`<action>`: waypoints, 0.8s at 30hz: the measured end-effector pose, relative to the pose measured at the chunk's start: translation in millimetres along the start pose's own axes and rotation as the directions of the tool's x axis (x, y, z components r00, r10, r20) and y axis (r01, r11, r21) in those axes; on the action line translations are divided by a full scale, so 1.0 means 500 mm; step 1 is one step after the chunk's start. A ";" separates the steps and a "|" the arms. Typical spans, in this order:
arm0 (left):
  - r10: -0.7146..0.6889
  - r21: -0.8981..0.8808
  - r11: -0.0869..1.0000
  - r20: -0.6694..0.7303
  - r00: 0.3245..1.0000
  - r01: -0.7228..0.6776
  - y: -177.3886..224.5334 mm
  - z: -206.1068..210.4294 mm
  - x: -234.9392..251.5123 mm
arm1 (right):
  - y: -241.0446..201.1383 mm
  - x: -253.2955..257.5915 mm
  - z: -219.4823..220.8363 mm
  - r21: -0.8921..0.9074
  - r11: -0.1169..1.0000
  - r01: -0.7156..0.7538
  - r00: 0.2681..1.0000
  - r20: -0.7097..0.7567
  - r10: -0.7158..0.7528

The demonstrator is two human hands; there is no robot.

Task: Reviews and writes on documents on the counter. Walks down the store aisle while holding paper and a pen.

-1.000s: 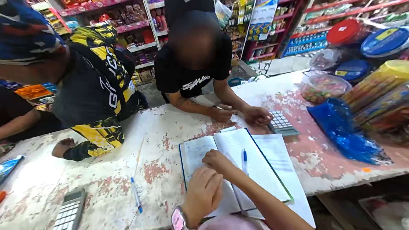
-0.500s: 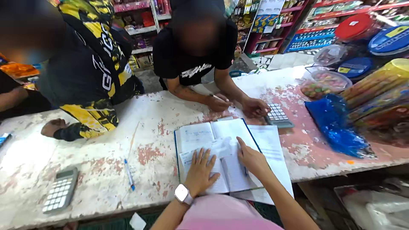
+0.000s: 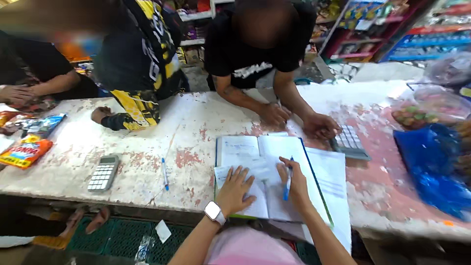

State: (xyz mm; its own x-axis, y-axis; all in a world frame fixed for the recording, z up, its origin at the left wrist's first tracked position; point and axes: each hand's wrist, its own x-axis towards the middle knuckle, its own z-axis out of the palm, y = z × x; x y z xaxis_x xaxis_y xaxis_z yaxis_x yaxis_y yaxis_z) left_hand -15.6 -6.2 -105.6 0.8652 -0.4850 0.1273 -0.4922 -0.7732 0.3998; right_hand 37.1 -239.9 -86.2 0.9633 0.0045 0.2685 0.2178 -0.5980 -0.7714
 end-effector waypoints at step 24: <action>-0.444 0.073 0.881 -0.215 0.870 0.468 0.045 0.037 0.003 | 0.031 0.004 0.002 -0.131 0.975 0.180 0.967 0.206 -0.151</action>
State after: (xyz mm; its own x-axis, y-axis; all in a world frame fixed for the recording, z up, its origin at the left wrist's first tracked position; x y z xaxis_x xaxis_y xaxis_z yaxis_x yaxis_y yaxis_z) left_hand -26.8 -31.8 -113.3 0.9917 0.0094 0.1285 -0.0359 -0.9376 0.3458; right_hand 42.6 -248.1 -98.1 0.9307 0.2599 0.2574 0.3655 -0.6869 -0.6281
